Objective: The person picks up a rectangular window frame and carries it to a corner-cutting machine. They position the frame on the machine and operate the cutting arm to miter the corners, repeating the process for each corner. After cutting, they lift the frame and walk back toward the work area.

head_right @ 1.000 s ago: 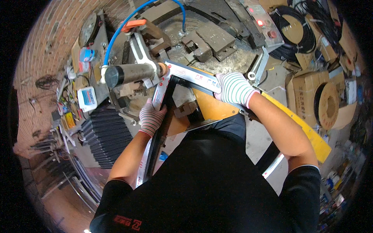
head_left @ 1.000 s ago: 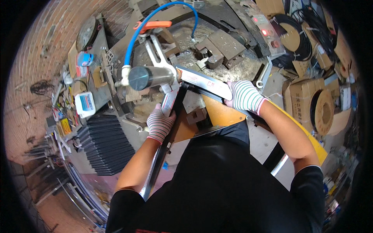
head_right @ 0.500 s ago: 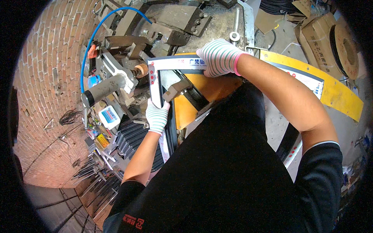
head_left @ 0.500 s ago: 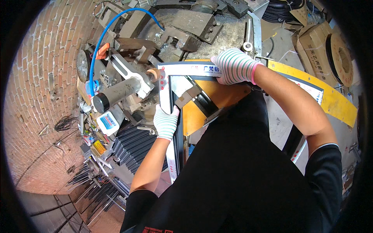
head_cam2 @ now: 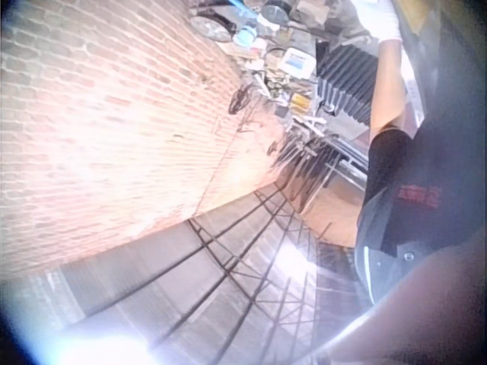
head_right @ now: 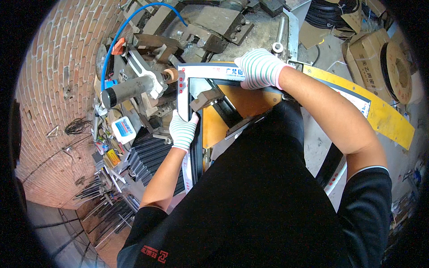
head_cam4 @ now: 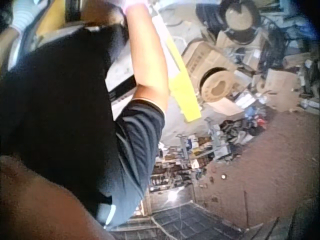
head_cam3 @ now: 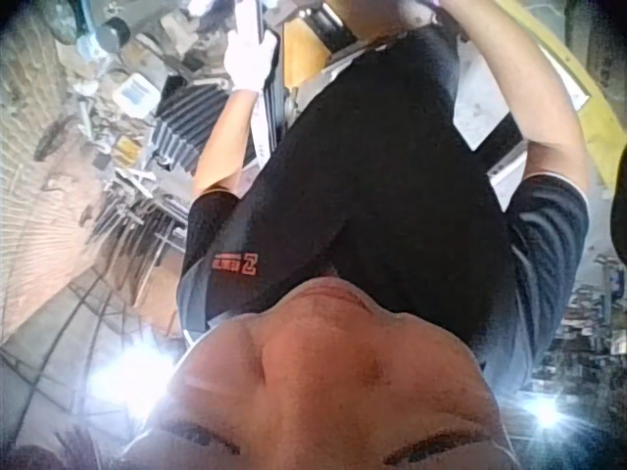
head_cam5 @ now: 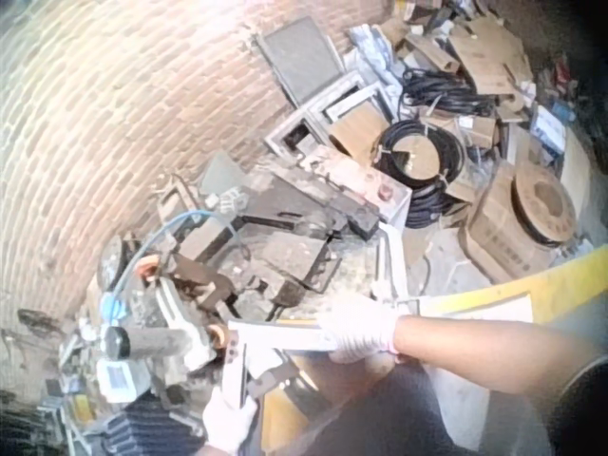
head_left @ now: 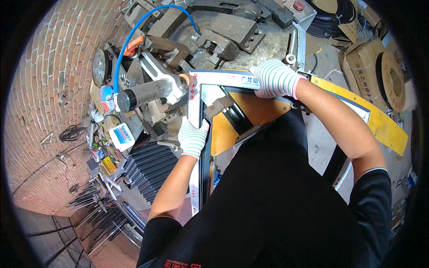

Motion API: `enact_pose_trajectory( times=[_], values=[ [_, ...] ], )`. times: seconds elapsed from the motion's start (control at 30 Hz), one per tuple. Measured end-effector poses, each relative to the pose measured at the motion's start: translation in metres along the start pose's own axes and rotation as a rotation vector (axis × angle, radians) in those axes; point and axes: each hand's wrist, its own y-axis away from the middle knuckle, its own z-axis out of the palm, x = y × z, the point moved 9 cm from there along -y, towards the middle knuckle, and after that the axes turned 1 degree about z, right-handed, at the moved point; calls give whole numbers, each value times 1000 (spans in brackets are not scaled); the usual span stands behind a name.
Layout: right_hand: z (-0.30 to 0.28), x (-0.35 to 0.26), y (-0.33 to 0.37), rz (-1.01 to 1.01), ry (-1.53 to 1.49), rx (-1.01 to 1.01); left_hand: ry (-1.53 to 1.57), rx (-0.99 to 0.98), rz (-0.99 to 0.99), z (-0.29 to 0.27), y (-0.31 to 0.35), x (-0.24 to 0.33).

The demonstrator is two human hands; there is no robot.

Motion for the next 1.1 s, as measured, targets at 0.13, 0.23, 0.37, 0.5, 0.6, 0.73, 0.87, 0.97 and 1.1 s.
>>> enact_pose_trajectory(
  times=[0.13, 0.23, 0.37, 0.5, 0.6, 0.73, 0.87, 0.97, 1.1],
  values=[
    [0, -1, -1, -33, -7, 30, 17, -26, -19, 2, 1, 0],
    [2, 0, 0, -47, -16, 40, 9, 4, 5, -1, 2, 2],
    [2, 1, 2, -60, 0, 74, -53, 10, 12, -1, 2, 4],
    [3, 1, 3, -48, 2, 66, -52, 26, 13, -2, 3, 4],
    [1, -1, 3, -55, 2, 74, -6, 0, 7, 0, 3, 4],
    [3, 2, 3, -35, -5, 45, -32, 12, 25, -2, 3, 5],
    [3, 1, 3, -77, 5, 88, -37, 23, 37, 0, 2, 4],
    [5, 2, 2, -91, 17, 112, -40, 27, 50, 0, 2, 4],
    [4, 1, 2, -103, 15, 138, -1, 6, 59, 0, 3, 4]
  ],
)
